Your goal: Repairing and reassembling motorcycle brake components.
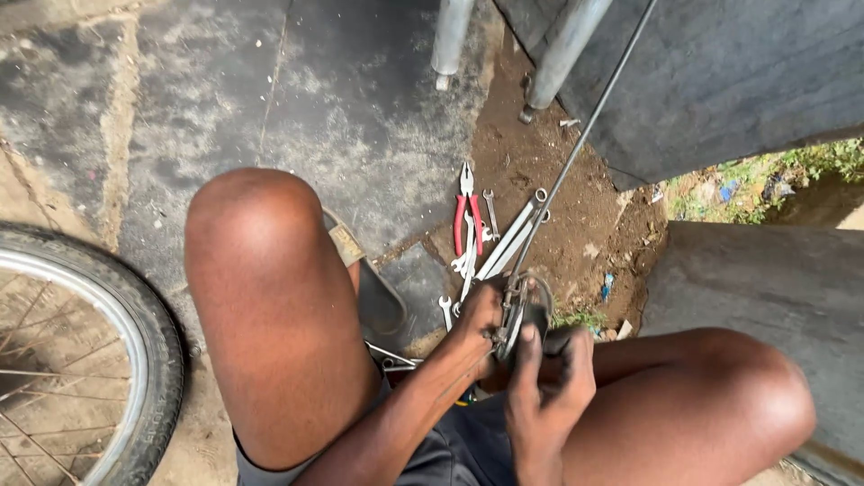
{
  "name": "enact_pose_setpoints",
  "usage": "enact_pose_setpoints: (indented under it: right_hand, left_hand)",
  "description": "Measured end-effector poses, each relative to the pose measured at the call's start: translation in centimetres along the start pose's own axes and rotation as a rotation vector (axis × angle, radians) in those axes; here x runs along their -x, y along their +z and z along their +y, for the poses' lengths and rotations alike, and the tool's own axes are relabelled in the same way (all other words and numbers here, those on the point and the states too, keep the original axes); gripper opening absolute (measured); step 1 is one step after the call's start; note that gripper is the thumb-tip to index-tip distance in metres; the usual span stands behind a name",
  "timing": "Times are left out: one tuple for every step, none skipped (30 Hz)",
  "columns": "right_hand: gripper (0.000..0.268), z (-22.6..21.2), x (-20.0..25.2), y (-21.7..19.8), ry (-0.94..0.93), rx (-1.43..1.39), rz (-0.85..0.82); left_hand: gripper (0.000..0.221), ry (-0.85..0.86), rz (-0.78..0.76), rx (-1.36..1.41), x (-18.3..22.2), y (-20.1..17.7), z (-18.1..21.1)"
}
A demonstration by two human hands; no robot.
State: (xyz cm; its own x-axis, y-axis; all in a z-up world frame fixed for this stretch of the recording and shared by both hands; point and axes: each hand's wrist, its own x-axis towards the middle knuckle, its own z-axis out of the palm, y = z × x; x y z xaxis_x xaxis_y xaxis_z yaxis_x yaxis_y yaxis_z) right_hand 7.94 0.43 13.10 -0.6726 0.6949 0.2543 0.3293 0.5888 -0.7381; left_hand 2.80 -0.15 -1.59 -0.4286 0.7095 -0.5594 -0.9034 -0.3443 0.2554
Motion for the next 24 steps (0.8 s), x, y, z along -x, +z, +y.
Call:
enact_pose_setpoints:
  right_hand:
    - [0.029,-0.2,-0.5,-0.3,0.038,0.062,0.050]
    - [0.029,0.3,-0.5,-0.3,0.042,0.085,0.043]
    - [0.030,1.0,-1.0,0.2,0.094,-0.022,0.077]
    - [0.031,1.4,-1.6,0.5,0.145,-0.130,0.111]
    - [0.031,1.3,-1.0,0.4,0.136,-0.131,0.117]
    - [0.031,1.1,-0.3,0.3,0.157,-0.166,0.113]
    - [0.031,0.8,0.6,0.5,0.184,-0.211,0.094]
    - [0.031,0.9,0.9,0.6,0.182,-0.222,0.084]
    - [0.031,1.1,1.2,0.5,0.086,-0.174,0.098]
    - [0.031,1.4,1.5,0.4,-0.010,-0.127,0.112]
    - [0.031,1.1,0.7,0.7,-0.011,-0.137,0.112]
    - [0.030,1.0,-0.1,0.9,-0.002,-0.071,0.125]
    - [0.029,0.7,-0.2,0.4,0.024,0.013,0.131]
    - [0.029,1.0,-0.3,0.2,0.040,0.022,0.124]
    - [0.033,1.3,-0.7,0.1,0.171,0.008,0.113]
    - [0.037,1.5,-1.1,0.0,0.302,-0.006,0.102]
    - [0.037,1.3,-0.3,-0.1,0.295,-0.009,0.099]
    - [0.034,1.0,0.4,-0.2,0.148,0.010,0.086]
    - [0.032,0.6,1.0,0.1,-0.005,0.015,0.075]
    - [0.032,0.3,1.0,0.1,-0.018,0.000,0.073]
    - [0.030,0.1,1.2,0.0,-0.049,0.023,0.080]
    - [0.028,0.0,1.3,-0.1,-0.080,0.046,0.088]
    - [0.028,-0.3,0.3,0.2,-0.076,0.052,0.093]
    - [0.030,-0.3,-0.6,0.4,-0.001,0.032,0.130]
  left_hand:
    - [0.029,0.054,-0.055,-0.010,0.0,0.1,-1.2]
    - [0.029,0.039,-0.056,0.008,0.2,-0.2,-1.7]
    - [0.016,-0.083,-0.004,0.072,-0.4,-0.2,-1.7]
    - [0.023,-0.209,0.045,0.135,-0.9,-0.1,-1.5]
    - [0.023,-0.205,0.035,0.132,-1.2,-0.2,-1.6]
    - [0.018,-0.019,-0.028,-0.177,-1.3,-0.4,-1.5]
    - [0.015,0.176,-0.070,-0.483,-1.1,-1.1,-1.3]
    - [0.015,0.186,-0.059,-0.485,-1.5,-1.2,-1.5]
    - [0.015,0.086,0.018,-0.269,-2.0,-1.2,-1.8]
    - [0.014,-0.013,0.091,-0.050,-2.5,-1.1,-2.1]
    - [0.014,-0.005,0.095,-0.055,-4.2,-2.8,-3.3]
    - [0.015,0.173,-0.102,-0.236,-6.0,-4.5,-4.5]
    - [0.017,0.324,-0.296,-0.405,-6.8,-6.2,-6.8]
    - [0.017,0.307,-0.287,-0.400,-4.9,-4.7,-5.6]
    - [0.012,0.307,-0.180,-0.488,-3.6,-3.0,-4.0]
    - [0.010,0.306,-0.073,-0.576,-2.3,-1.3,-2.4]
    - [0.010,0.314,-0.071,-0.574,-2.2,-1.0,-2.0]
    - [0.013,0.091,0.007,-0.239,-2.0,-0.7,-1.5]
    - [0.021,-0.119,0.080,0.092,-2.0,-0.5,-0.5]
    - [0.021,-0.099,0.080,0.089,-2.2,-0.2,-0.4]
    - [0.022,-0.119,0.142,0.108,-2.3,0.1,-0.5]
    - [0.025,-0.139,0.205,0.128,-2.7,0.4,-0.6]
    - [0.025,-0.146,0.201,0.125,-4.0,-0.5,-1.7]
    - [0.015,-0.004,0.129,0.108,-5.6,-1.4,-3.0]
